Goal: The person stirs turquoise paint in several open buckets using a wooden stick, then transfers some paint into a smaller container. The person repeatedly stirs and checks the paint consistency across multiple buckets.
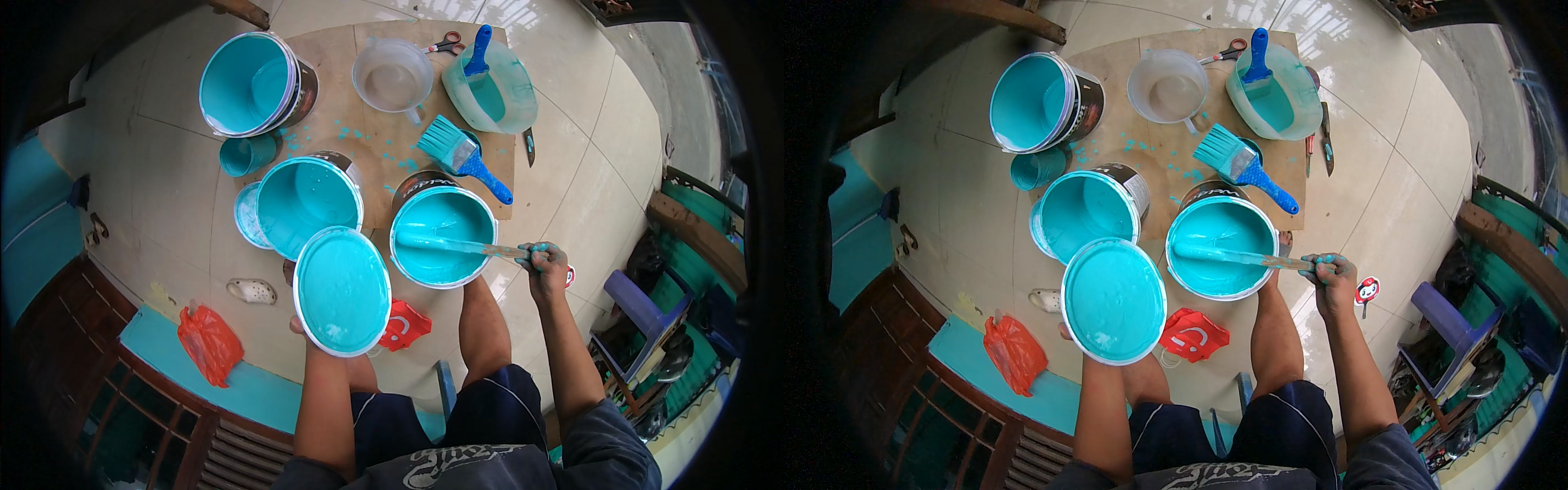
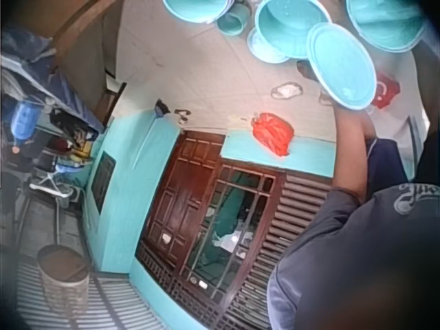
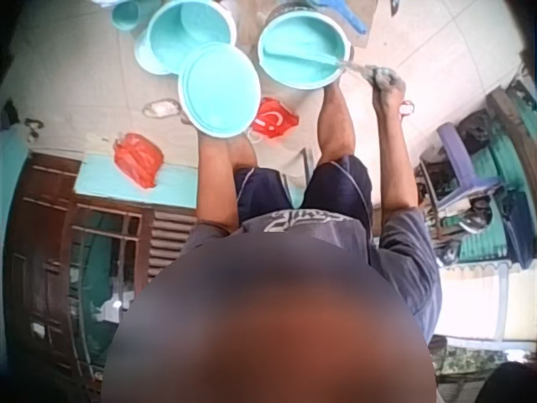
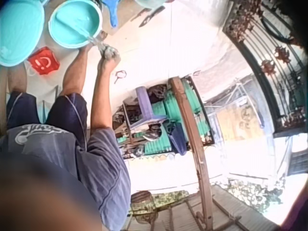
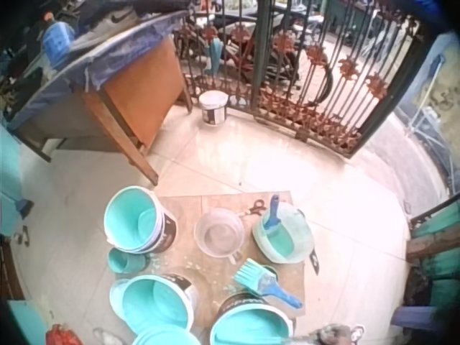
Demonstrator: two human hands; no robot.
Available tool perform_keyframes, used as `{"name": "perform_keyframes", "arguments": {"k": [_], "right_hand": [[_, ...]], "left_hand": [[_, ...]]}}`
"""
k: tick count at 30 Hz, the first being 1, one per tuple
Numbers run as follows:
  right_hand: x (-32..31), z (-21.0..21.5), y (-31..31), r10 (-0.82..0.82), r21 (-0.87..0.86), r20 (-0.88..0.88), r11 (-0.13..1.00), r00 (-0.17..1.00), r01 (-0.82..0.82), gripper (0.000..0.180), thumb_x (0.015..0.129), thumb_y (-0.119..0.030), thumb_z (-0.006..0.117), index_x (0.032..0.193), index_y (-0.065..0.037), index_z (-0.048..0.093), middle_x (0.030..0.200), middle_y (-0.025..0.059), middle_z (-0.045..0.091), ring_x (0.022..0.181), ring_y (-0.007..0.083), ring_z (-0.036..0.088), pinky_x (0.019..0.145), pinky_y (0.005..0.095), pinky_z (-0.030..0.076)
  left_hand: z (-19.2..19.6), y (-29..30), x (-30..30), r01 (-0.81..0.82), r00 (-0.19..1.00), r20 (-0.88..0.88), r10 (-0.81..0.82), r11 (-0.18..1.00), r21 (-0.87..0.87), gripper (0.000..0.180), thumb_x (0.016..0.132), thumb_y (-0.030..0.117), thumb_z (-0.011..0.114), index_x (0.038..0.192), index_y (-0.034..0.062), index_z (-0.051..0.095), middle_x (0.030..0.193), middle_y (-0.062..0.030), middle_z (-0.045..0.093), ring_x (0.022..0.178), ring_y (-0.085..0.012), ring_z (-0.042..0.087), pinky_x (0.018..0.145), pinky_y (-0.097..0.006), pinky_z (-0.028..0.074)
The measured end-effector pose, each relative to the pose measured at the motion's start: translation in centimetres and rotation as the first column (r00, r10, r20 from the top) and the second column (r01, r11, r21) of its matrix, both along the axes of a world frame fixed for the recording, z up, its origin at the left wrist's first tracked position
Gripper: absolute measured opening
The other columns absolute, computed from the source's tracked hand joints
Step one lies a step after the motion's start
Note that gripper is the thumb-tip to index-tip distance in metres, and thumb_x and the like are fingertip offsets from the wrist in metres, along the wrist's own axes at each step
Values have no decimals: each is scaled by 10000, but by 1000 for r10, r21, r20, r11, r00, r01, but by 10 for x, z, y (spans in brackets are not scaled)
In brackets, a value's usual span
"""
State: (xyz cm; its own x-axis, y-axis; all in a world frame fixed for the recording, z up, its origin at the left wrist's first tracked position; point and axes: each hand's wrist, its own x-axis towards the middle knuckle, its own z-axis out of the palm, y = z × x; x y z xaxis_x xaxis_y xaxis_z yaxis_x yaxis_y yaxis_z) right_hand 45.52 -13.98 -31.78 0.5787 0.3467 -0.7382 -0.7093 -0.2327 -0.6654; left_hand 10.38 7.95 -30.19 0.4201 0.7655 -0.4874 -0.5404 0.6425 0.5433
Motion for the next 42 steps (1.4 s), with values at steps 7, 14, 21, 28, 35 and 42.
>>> {"name": "perform_keyframes", "arguments": {"k": [7, 14, 21, 28, 35, 42], "right_hand": [[11, 24, -16, -8, 103, -18, 995, 1000, 10, 158, 835, 2, 704, 954, 24, 602, 950, 192, 676, 856, 289, 705, 738, 359, 637], [20, 78, -19, 9, 111, 68, 994, 998, -16, 222, 791, -61, 780, 917, -5, 606, 907, 143, 668, 851, 280, 691, 703, 344, 622], [-17, 113, 40, 64, 101, 101, 992, 993, -74, 234, 775, -76, 803, 903, -10, 618, 893, 157, 673, 863, 298, 702, 702, 366, 630], [-88, 110, 150, 118, 270, 371, 935, 921, -229, 82, 855, 59, 671, 925, 51, 630, 966, 235, 697, 924, 335, 707, 786, 404, 609], [-142, 125, 199, 356, -195, 927, 728, 120, -657, 196, 684, 178, 616, 811, 37, 663, 858, 207, 732, 826, 305, 753, 764, 357, 610], [-157, 119, 207, 404, -287, 914, 685, 21, -670, 265, 630, 205, 610, 828, 37, 664, 903, 210, 730, 848, 298, 752, 771, 338, 607]], "left_hand": [[-9, 17, 13, 8, 997, -80, -18, 992, -127, 1144, 666, 749, 731, 1516, 79, 363, 1532, -224, 377, 1341, -419, 455, 1064, -572, 458], [17, 3, 65, 46, 971, -221, -95, 976, -215, 1140, 672, 807, 677, 1503, 91, 371, 1497, -192, 431, 1319, -394, 473, 1077, -560, 445], [27, 1, 79, -180, 977, -141, 158, 971, -157, 947, 823, 800, 483, 1475, 116, 420, 1476, -178, 450, 1290, -375, 488, 1087, -539, 441], [21, 67, 9, -284, 937, -186, 297, 954, 94, 1020, 726, 729, 585, 1498, 100, 364, 1459, -165, 457, 1301, -375, 489, 1056, -547, 471], [28, 95, -5, -232, 936, -246, 251, 967, 102, 1012, 690, 588, 783, 1453, 72, 364, 1331, -107, 490, 1209, -277, 521, 983, -444, 485], [40, 84, 5, -236, 917, -326, 231, 971, 28, 1006, 714, 640, 724, 1453, 53, 379, 1376, -140, 485, 1233, -317, 524, 985, -463, 500]]}}
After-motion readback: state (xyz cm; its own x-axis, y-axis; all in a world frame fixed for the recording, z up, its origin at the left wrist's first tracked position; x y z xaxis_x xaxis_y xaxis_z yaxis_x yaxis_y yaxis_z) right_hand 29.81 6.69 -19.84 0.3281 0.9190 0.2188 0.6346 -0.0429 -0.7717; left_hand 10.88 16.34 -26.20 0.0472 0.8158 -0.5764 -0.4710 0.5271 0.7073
